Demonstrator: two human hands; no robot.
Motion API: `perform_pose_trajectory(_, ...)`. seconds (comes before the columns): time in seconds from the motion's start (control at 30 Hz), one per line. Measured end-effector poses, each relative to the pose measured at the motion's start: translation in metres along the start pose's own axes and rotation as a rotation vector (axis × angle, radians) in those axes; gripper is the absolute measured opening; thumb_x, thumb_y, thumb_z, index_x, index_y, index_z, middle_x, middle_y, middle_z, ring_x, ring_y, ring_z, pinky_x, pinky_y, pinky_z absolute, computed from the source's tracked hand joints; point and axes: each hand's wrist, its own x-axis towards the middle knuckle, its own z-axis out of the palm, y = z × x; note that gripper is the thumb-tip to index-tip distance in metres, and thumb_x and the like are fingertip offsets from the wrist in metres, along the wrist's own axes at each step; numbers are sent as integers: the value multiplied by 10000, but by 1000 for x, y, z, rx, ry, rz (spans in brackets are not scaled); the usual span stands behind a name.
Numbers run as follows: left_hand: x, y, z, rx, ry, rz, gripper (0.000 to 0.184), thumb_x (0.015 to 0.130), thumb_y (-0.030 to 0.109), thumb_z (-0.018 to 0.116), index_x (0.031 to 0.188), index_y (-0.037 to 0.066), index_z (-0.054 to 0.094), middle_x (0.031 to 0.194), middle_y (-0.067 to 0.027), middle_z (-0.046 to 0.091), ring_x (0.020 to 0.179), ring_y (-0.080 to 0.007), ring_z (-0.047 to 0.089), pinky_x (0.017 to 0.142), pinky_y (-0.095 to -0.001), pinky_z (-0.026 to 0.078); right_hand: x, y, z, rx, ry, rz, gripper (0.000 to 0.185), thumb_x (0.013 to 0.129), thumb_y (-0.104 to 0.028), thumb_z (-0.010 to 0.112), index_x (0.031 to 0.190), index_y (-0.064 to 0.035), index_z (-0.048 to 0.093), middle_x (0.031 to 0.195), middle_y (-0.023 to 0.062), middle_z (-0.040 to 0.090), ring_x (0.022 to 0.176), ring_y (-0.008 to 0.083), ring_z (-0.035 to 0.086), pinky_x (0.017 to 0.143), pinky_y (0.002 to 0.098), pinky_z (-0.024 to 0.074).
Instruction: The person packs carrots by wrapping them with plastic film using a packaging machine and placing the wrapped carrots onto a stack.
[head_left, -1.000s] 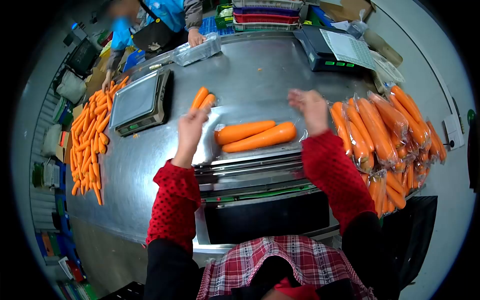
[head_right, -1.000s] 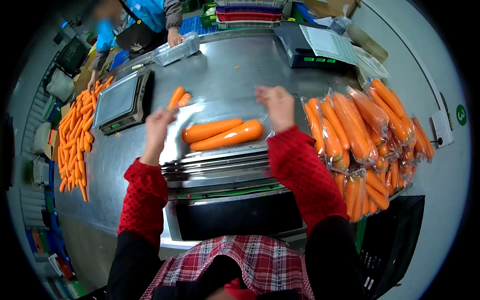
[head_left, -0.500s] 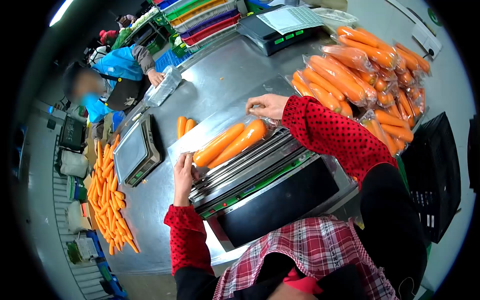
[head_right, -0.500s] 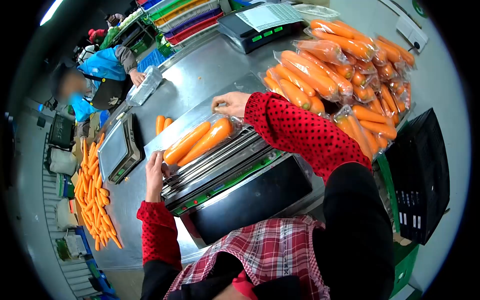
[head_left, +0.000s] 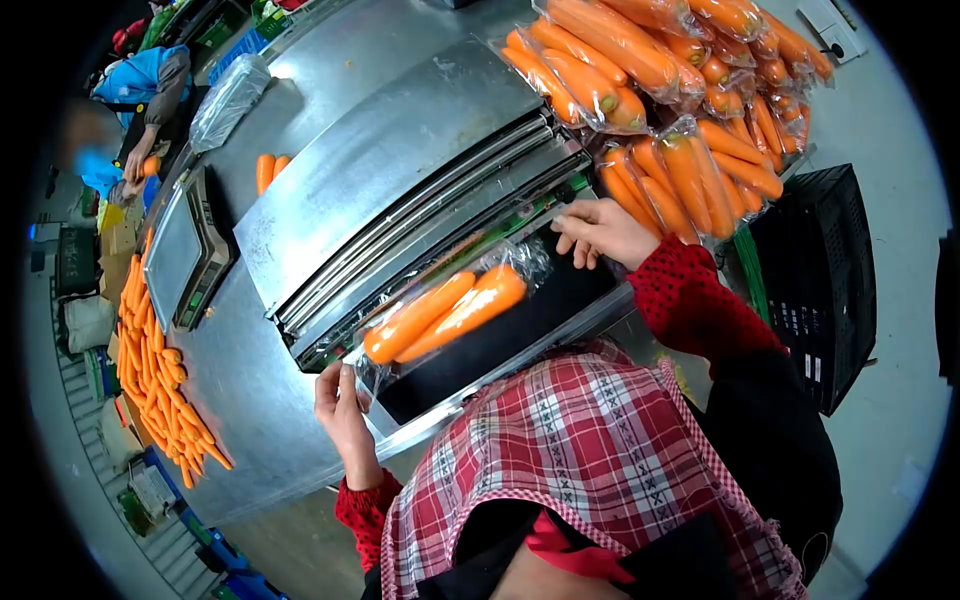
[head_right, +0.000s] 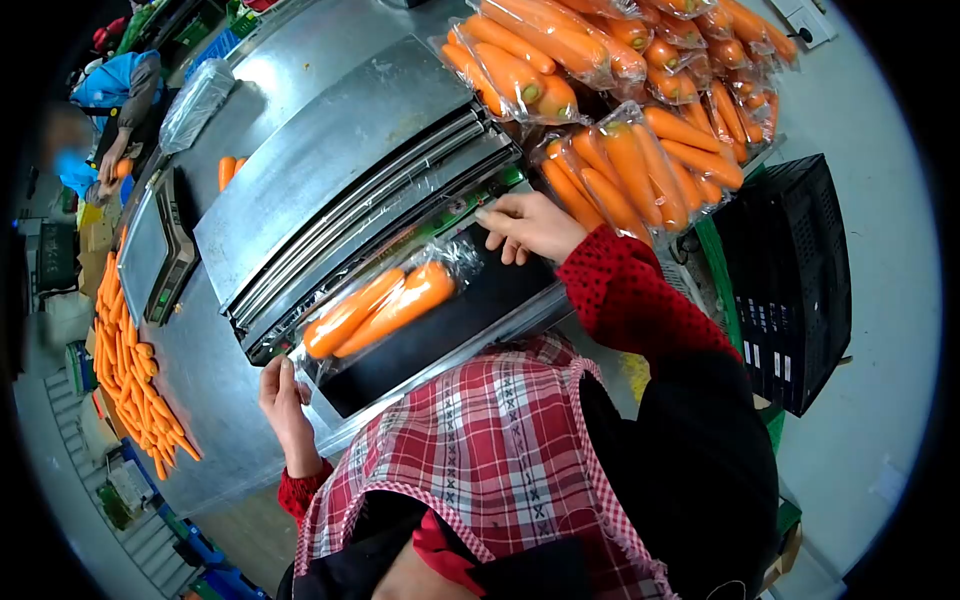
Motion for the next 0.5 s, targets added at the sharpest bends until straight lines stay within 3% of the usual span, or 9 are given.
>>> perform_pose_trajectory(0.1, -2, -19, -6, -46, -8, -9, 168, 945, 156, 583, 932, -6, 623, 690, -4, 548, 573, -67, 461, 532, -222, 365, -6, 14, 12, -182, -88, -65, 353, 903, -273, 640, 1025, 58, 626, 788, 80, 632, 587, 88, 552, 506, 223, 442)
perform_pose_trajectory(0.17, 0, -44, -8, -102, -83, 71, 178, 957, 160, 563, 917, 0, 627, 681, -13, 556, 600, -80, 478, 580, -236, 391, -4, 25, 24, -127, -52, -92, 261, 891, -212, 653, 947, 43, 649, 775, 63, 629, 589, 86, 524, 521, 229, 424)
perform_pose_trajectory(0.2, -4, -44, 1, -50, -5, 131, 182, 969, 156, 536, 879, 15, 609, 682, -25, 570, 624, -90, 492, 622, -246, 407, -1, 32, 27, -90, 65, -145, 239, 892, -201, 648, 924, 36, 651, 760, 52, 622, 588, 88, 523, 525, 232, 423)
perform_pose_trajectory(0.23, -5, -45, 8, -78, 67, 223, 235, 984, 167, 509, 789, 42, 542, 649, -19, 545, 585, -84, 468, 581, -237, 400, 4, 38, 33, -48, 180, -202, 218, 893, -189, 643, 900, 28, 652, 744, 42, 616, 587, 89, 521, 529, 235, 422)
perform_pose_trajectory(0.3, -6, -40, 16, -266, 147, 179, 299, 998, 187, 484, 726, 65, 457, 612, 1, 489, 519, -70, 415, 491, -226, 360, 1, 44, 45, 39, 307, -465, 170, 912, -135, 597, 848, 18, 633, 666, 13, 569, 562, 84, 510, 519, 256, 409)
perform_pose_trajectory(0.37, -5, -31, 23, -249, 213, 156, 311, 997, 191, 482, 713, 73, 434, 599, 10, 460, 498, -59, 386, 455, -223, 326, -1, 38, 57, 104, 319, -385, 166, 919, -120, 578, 829, 18, 603, 646, 27, 547, 558, 103, 507, 522, 271, 407)
perform_pose_trajectory(0.43, -10, -34, 20, -235, 273, 121, 324, 996, 196, 481, 701, 80, 411, 587, 19, 431, 477, -48, 357, 419, -220, 292, 16, 34, 73, -156, 501, -600, 172, 928, -121, 567, 820, 12, 580, 639, 49, 532, 569, 116, 493, 531, 280, 401)
perform_pose_trajectory(0.47, -10, -37, 11, -180, 284, 103, 317, 988, 188, 480, 699, 82, 407, 587, 22, 424, 477, -41, 350, 412, -220, 277, 15, 31, 73, -87, 520, -582, 201, 943, -152, 551, 826, 11, 578, 633, 69, 524, 589, 125, 491, 540, 288, 399)
perform_pose_trajectory(0.5, -12, -40, 2, -120, 290, 88, 309, 981, 179, 479, 697, 84, 402, 586, 26, 416, 478, -34, 343, 406, -220, 263, 17, 42, 62, -1, 548, -424, 258, 957, -190, 533, 778, -3, 551, 620, 48, 505, 577, 112, 461, 523, 280, 377)
